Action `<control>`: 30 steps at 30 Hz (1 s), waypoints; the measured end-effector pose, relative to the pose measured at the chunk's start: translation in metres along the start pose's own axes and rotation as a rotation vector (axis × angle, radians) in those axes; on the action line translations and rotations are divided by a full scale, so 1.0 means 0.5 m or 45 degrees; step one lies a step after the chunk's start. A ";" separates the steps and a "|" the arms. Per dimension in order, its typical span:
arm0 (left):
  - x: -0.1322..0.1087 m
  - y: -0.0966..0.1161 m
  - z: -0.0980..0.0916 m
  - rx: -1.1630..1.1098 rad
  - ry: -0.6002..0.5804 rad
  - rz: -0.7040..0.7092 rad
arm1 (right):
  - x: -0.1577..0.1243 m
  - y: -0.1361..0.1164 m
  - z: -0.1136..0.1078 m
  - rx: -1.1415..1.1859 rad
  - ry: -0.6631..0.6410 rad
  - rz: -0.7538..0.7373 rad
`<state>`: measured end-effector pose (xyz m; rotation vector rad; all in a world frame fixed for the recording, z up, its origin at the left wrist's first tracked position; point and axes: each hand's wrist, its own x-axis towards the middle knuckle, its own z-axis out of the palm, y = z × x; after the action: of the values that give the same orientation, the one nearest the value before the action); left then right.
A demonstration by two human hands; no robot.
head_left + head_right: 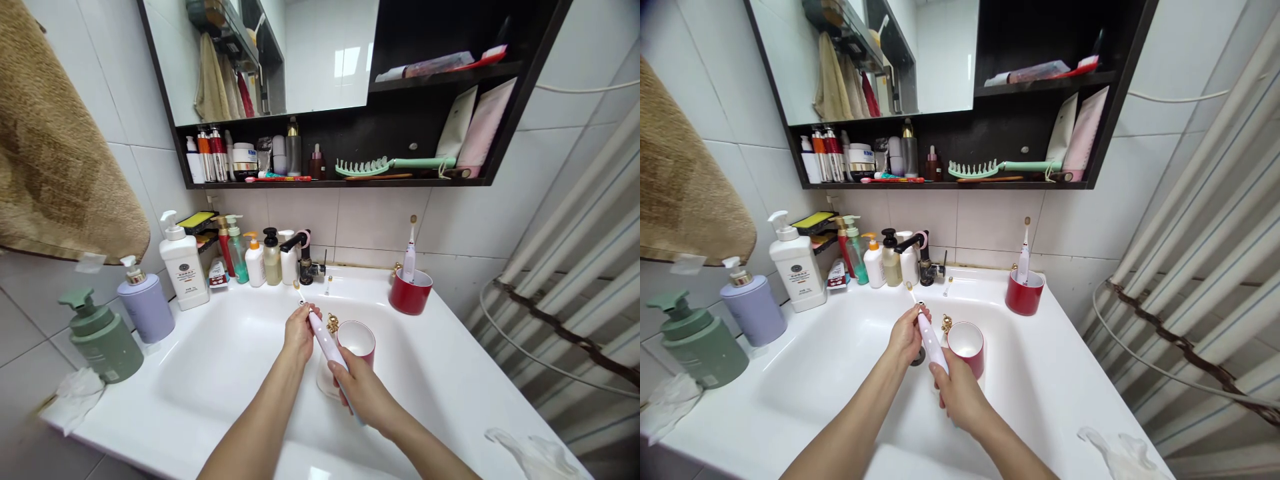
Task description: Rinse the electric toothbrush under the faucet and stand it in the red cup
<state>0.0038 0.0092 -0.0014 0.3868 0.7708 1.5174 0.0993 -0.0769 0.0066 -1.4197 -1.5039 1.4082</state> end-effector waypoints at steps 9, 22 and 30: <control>-0.003 0.003 0.003 -0.002 0.022 -0.014 | 0.001 0.005 -0.003 -0.036 -0.001 0.000; 0.000 0.000 0.000 0.009 0.031 -0.033 | -0.010 -0.010 -0.005 0.152 -0.112 0.087; -0.002 -0.004 0.002 0.024 0.046 -0.022 | -0.002 0.005 -0.008 -0.098 -0.025 0.000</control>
<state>0.0059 0.0086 -0.0016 0.3663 0.8154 1.5053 0.1038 -0.0771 0.0051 -1.4558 -1.5861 1.3814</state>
